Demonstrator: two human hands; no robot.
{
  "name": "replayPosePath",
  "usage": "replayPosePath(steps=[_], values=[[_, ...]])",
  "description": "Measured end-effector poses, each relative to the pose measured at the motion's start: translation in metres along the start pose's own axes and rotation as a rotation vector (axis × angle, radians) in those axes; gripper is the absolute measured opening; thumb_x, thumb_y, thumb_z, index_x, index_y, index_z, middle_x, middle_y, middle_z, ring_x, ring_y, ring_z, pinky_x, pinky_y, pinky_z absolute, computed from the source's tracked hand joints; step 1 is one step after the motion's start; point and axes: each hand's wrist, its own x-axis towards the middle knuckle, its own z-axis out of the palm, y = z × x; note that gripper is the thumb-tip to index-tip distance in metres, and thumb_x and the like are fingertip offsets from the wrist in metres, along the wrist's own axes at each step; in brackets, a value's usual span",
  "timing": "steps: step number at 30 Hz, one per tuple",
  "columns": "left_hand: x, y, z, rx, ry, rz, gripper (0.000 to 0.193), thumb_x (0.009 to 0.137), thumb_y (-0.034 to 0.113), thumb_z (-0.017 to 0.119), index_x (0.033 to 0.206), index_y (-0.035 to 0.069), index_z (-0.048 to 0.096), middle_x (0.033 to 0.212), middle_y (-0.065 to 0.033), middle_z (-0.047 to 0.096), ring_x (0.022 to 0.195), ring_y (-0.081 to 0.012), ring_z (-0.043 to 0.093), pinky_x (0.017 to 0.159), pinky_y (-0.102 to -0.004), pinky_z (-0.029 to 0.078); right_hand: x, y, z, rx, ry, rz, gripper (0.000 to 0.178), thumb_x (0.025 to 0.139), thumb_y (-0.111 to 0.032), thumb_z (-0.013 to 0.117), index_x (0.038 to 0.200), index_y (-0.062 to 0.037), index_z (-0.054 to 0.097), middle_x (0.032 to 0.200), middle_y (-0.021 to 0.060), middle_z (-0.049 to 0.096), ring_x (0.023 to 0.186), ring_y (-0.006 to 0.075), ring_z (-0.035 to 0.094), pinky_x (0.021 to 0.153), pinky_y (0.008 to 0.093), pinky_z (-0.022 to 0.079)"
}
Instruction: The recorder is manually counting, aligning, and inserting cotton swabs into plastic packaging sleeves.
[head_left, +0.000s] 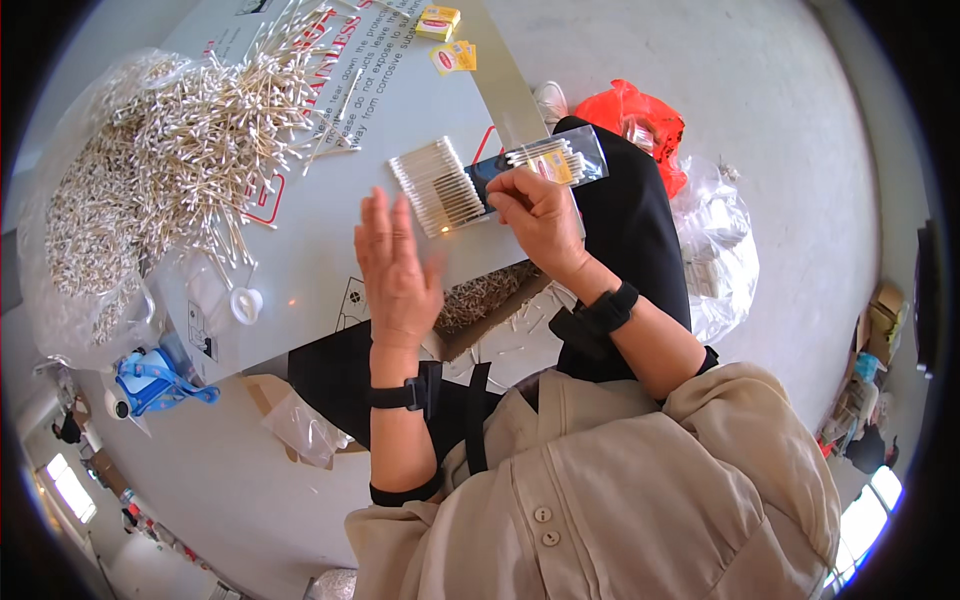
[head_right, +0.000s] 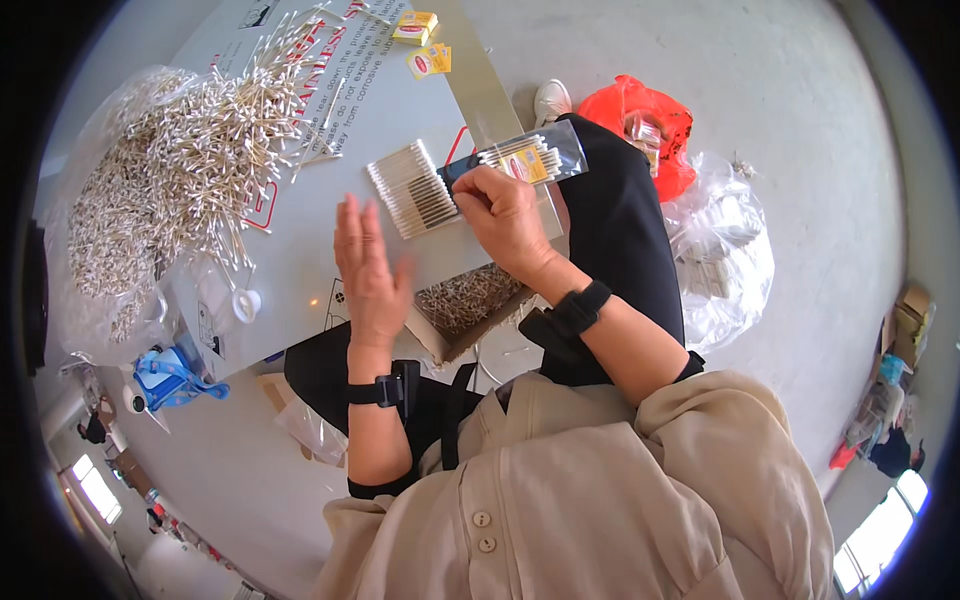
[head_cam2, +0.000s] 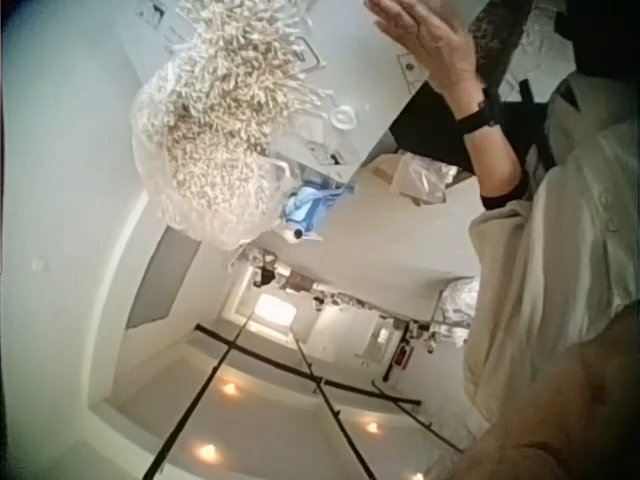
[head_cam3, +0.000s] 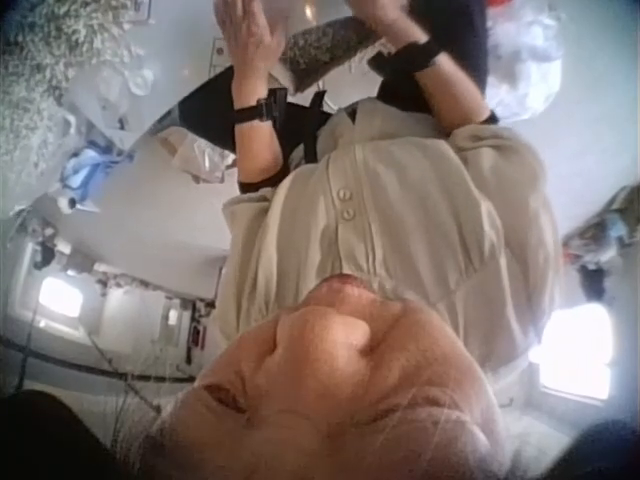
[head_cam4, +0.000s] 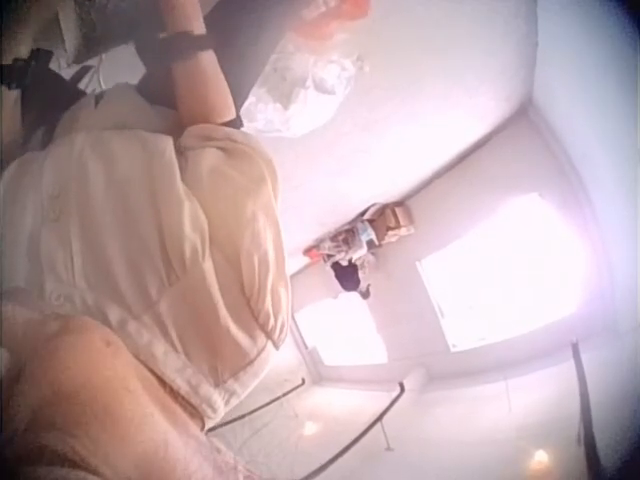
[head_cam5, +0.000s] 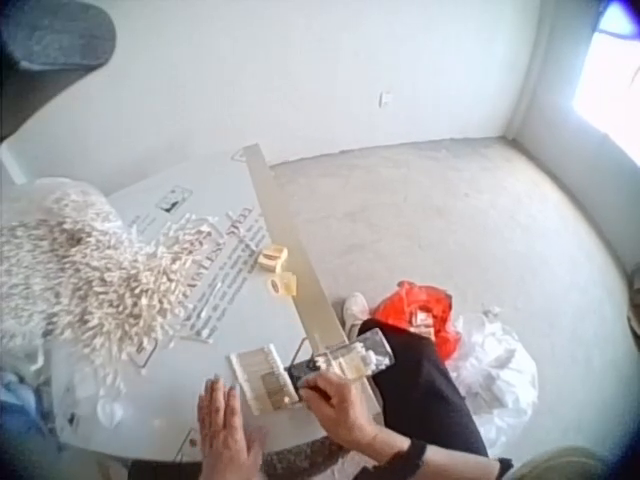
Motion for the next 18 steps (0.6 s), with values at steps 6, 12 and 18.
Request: replayPosePath(steps=[6, 12, 18], values=[[-0.006, 0.01, 0.014, 0.251, -0.23, 0.015, 0.093, 0.085, 0.038, 0.07, 0.156, 0.006, 0.019, 0.161, -0.0185, 0.018, 0.148, -0.0368, 0.02, 0.118, -0.0561, 0.018, -0.006, 0.011, -0.001, -0.391, -0.051, -0.339, 0.01, 0.082, 0.002, 0.067, 0.09, -0.0008, 0.062, 0.081, 0.0114, 0.065, 0.072, 0.0254, 0.066, 0.064, 0.0326, 0.051], [-0.009, -0.003, 0.015, 0.081, -0.033, -0.04, 0.098, 0.084, 0.054, 0.066, 0.155, 0.004, 0.02, 0.161, -0.0195, 0.019, 0.149, -0.0346, 0.019, 0.119, -0.0563, 0.015, -0.008, 0.009, -0.002, -0.516, -0.105, -0.374, 0.014, 0.08, -0.002, 0.068, 0.091, -0.003, 0.06, 0.084, 0.0127, 0.063, 0.074, 0.0326, 0.066, 0.064, 0.038, 0.052], [-0.012, -0.006, 0.014, 0.155, -0.099, -0.027, 0.097, 0.085, 0.053, 0.066, 0.155, 0.004, 0.019, 0.161, -0.0189, 0.018, 0.149, -0.0345, 0.02, 0.118, -0.0569, 0.015, -0.006, 0.01, 0.004, -0.636, -0.058, -0.409, 0.012, 0.082, -0.008, 0.068, 0.088, -0.006, 0.057, 0.083, 0.0111, 0.062, 0.074, 0.0357, 0.064, 0.063, 0.0446, 0.05]])
